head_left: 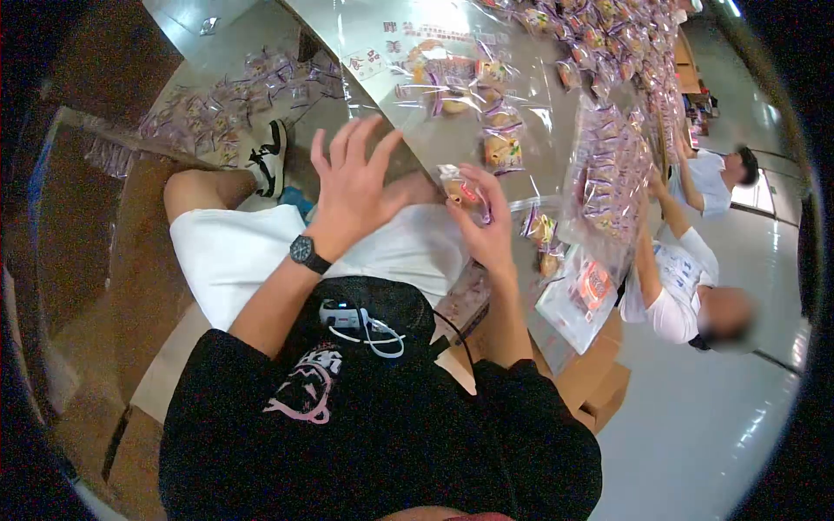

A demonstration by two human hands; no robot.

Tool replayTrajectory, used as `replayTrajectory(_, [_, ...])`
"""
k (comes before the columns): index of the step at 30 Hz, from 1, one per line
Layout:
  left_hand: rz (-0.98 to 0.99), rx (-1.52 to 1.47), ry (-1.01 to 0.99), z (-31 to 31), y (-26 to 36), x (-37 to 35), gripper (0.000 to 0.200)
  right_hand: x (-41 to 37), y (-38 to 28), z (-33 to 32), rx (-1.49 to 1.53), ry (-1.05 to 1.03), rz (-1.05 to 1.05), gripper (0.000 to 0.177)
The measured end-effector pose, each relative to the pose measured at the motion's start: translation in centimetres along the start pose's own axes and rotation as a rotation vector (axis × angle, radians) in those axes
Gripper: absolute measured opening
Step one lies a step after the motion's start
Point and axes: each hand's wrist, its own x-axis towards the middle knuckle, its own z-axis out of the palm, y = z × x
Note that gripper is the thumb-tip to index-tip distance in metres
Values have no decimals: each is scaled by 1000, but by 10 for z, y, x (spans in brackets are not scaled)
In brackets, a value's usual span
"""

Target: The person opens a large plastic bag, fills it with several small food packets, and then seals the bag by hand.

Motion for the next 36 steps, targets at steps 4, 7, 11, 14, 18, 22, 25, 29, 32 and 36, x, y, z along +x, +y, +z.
replayTrajectory(4, [-8, -14, 10, 30, -28, -3, 53, 7, 9, -22, -374, -91, -77, 47])
replayTrajectory(7, [71, -193, 41, 48, -30, 1, 40, 0, 22, -37, -372, -125, 77, 48])
replayTrajectory(11, [149, -243, 66, 65, -9, 17, 31, -1, 24, -49, -479, -27, 64, 47])
replayTrajectory(14, [186, -155, 95, 59, 5, 26, 27, 6, 19, -57, -547, -25, 16, 48])
replayTrajectory(18, [135, -204, 146, 51, 10, 27, 18, 17, -8, -37, -447, -5, 0, 52])
replayTrajectory(22, [66, -282, 205, 39, 16, 28, 12, 35, -4, -9, -316, -41, -24, 58])
replayTrajectory(25, [74, -345, 220, 36, 20, 28, 13, 62, -9, 11, -270, -19, -100, 58])
replayTrajectory(29, [111, -352, 223, 34, 26, 26, 14, 102, 19, 34, -324, 29, -215, 62])
replayTrajectory(32, [109, -420, 228, 40, 27, 21, 13, 132, 42, 50, -108, 67, -176, 62])
replayTrajectory(36, [138, -495, 208, 36, 28, 18, 19, 165, 31, 74, 156, 180, -35, 61])
